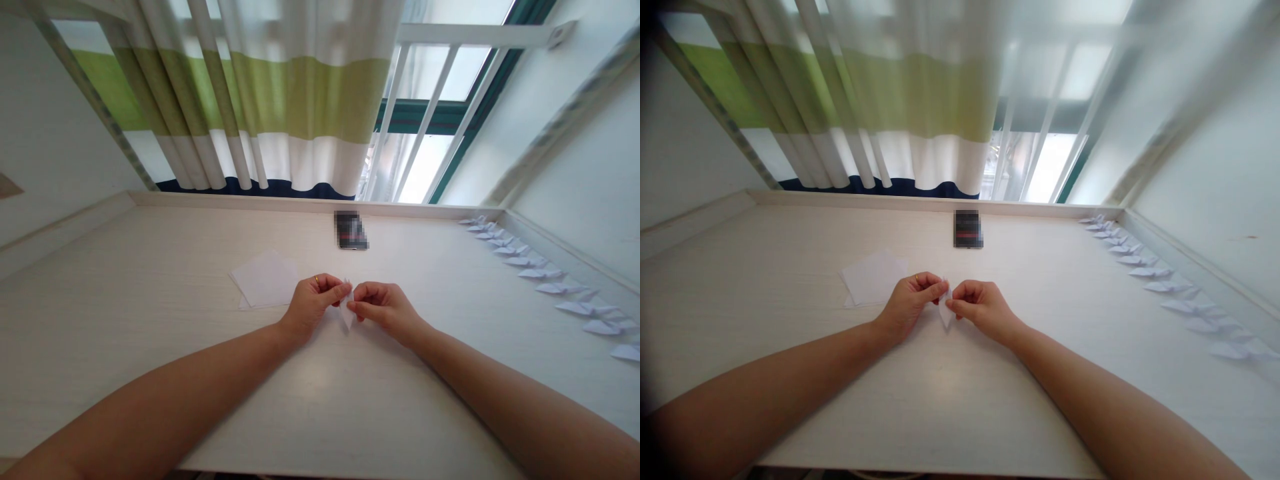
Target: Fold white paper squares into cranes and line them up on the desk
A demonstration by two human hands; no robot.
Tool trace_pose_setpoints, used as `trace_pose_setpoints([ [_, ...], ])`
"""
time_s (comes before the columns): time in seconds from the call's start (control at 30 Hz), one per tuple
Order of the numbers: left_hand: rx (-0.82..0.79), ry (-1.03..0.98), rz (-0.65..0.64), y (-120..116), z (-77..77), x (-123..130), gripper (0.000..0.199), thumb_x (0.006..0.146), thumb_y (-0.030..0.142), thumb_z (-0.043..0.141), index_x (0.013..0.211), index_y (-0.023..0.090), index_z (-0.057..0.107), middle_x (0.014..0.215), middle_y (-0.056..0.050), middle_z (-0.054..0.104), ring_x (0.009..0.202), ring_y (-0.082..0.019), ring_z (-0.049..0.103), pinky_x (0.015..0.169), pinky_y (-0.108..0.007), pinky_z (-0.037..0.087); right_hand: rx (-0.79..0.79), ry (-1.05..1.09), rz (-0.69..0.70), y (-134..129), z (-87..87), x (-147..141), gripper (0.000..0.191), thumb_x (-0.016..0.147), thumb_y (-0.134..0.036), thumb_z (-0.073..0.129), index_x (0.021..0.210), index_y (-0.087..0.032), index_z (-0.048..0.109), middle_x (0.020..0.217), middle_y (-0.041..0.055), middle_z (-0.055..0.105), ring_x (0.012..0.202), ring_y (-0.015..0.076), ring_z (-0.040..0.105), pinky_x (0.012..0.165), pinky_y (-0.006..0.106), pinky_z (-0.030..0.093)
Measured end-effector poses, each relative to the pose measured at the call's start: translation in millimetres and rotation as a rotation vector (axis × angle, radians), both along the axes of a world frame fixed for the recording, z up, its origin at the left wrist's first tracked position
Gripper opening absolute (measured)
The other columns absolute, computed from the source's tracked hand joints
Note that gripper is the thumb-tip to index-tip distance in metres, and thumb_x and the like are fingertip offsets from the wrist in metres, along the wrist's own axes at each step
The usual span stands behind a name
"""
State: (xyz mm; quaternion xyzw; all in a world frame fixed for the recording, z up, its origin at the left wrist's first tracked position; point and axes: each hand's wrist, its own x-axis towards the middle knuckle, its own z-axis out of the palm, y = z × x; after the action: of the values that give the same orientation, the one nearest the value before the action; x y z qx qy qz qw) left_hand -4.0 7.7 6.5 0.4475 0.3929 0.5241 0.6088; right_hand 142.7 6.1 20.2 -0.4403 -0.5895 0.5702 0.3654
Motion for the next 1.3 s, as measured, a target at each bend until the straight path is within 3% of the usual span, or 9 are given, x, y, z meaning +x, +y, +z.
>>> trace_pose_setpoints([
  [0.5, 0.029, -0.025, 0.040, -2.2, 1.9, 0.9, 0.025, 0.064, 0.031, 0.065, 0.052, 0.014, 0.052, 0.047, 0.005, 0.047, 0.048, -0.005, 0.039, 0.051, -0.019, 0.033, -0.098, 0.033, 0.100, -1.1, 0.2, 0.3, 0.017, 0.058, -0.026, 0.069, 0.057, -0.014, 0.057, 0.048, -0.0036, 0.054, 0.046, 0.0065, 0.046, 0.049, 0.021, 0.034],
  [0.7, 0.010, -0.070, 0.049, 0.7, 0.4, 0.0, 0.028, 0.067, 0.041, 0.060, 0.063, 0.014, 0.056, 0.053, 0.003, 0.050, 0.050, -0.006, 0.044, 0.053, -0.021, 0.036, -0.121, 0.049, 0.069, -2.0, 0.9, -0.4, 0.016, 0.056, -0.025, 0.069, 0.056, -0.014, 0.057, 0.046, -0.0033, 0.054, 0.044, 0.0070, 0.046, 0.049, 0.021, 0.033],
  [0.9, 0.018, 0.030, -0.120, -2.7, 0.0, -0.6, 0.028, 0.050, 0.030, 0.075, 0.066, 0.012, 0.059, 0.060, 0.000, 0.057, 0.056, -0.010, 0.051, 0.056, -0.022, 0.039, -0.060, 0.018, 0.010, -2.3, -0.1, -0.2, 0.017, 0.058, -0.029, 0.067, 0.056, -0.014, 0.058, 0.044, -0.0034, 0.054, 0.044, 0.0068, 0.043, 0.048, 0.021, 0.031],
  [1.3, 0.025, 0.023, -0.144, -2.5, -1.7, -0.8, 0.021, 0.058, 0.032, 0.070, 0.063, 0.012, 0.062, 0.058, -0.002, 0.061, 0.056, -0.012, 0.055, 0.058, -0.025, 0.041, -0.017, -0.044, -0.005, 0.0, -2.4, 0.0, 0.014, 0.059, -0.027, 0.064, 0.056, -0.014, 0.058, 0.045, -0.0033, 0.053, 0.044, 0.0068, 0.042, 0.048, 0.021, 0.031],
])
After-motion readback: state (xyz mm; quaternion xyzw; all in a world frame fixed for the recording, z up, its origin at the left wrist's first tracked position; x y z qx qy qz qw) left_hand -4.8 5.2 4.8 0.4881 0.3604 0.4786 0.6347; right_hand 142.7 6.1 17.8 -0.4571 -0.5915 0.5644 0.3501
